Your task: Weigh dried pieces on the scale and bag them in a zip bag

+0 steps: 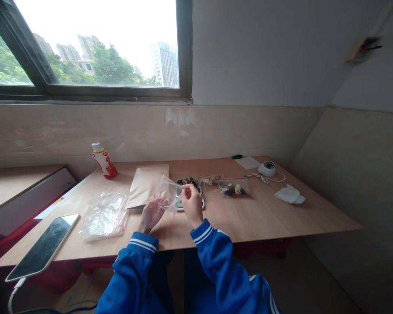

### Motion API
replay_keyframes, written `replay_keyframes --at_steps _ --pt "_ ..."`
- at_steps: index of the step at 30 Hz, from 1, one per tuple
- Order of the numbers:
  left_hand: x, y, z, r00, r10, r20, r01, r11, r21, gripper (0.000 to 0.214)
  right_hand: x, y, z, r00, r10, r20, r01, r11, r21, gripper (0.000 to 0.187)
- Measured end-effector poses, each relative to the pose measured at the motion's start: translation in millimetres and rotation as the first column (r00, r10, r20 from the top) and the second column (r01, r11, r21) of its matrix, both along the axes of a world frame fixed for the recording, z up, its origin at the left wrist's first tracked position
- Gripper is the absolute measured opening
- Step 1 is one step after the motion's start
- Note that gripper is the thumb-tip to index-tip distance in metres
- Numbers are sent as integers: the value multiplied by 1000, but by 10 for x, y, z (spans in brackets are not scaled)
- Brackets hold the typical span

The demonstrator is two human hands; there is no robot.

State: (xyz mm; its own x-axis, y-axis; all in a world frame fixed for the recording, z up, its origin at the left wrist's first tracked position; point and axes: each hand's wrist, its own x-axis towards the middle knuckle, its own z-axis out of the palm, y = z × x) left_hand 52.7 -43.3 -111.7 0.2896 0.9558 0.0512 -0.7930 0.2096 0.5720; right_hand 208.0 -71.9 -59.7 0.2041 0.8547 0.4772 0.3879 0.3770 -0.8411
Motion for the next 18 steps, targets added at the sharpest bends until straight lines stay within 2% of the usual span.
replay_keyframes --at_steps 2,4,6,9,12,14,18 --pt "0 1 11 995 75 -65 -75 997 -7 21 124 122 -17 993 119 -1 -119 993 -20 22" --pt "16 6 8 975 136 -178 -135 991 21 24 253 244 -82 979 182 93 -182 983 -11 29" --pt "32 15 -3 947 185 -263 -178 983 50 27 375 350 -191 962 115 247 -122 993 13 30" --pt "43 31 -24 907 254 -335 -241 967 78 33 517 466 -383 882 4 471 -20 999 27 28" --pt "50 33 -48 841 326 -433 -284 945 160 38 586 532 -515 818 44 573 -46 999 -10 32" --pt "59 18 -66 749 415 -517 -318 909 268 39 603 556 -545 806 77 586 -76 997 -27 31" --pt "82 -46 -98 459 608 -648 -317 793 520 42 619 584 -517 796 100 597 -103 994 -30 28"
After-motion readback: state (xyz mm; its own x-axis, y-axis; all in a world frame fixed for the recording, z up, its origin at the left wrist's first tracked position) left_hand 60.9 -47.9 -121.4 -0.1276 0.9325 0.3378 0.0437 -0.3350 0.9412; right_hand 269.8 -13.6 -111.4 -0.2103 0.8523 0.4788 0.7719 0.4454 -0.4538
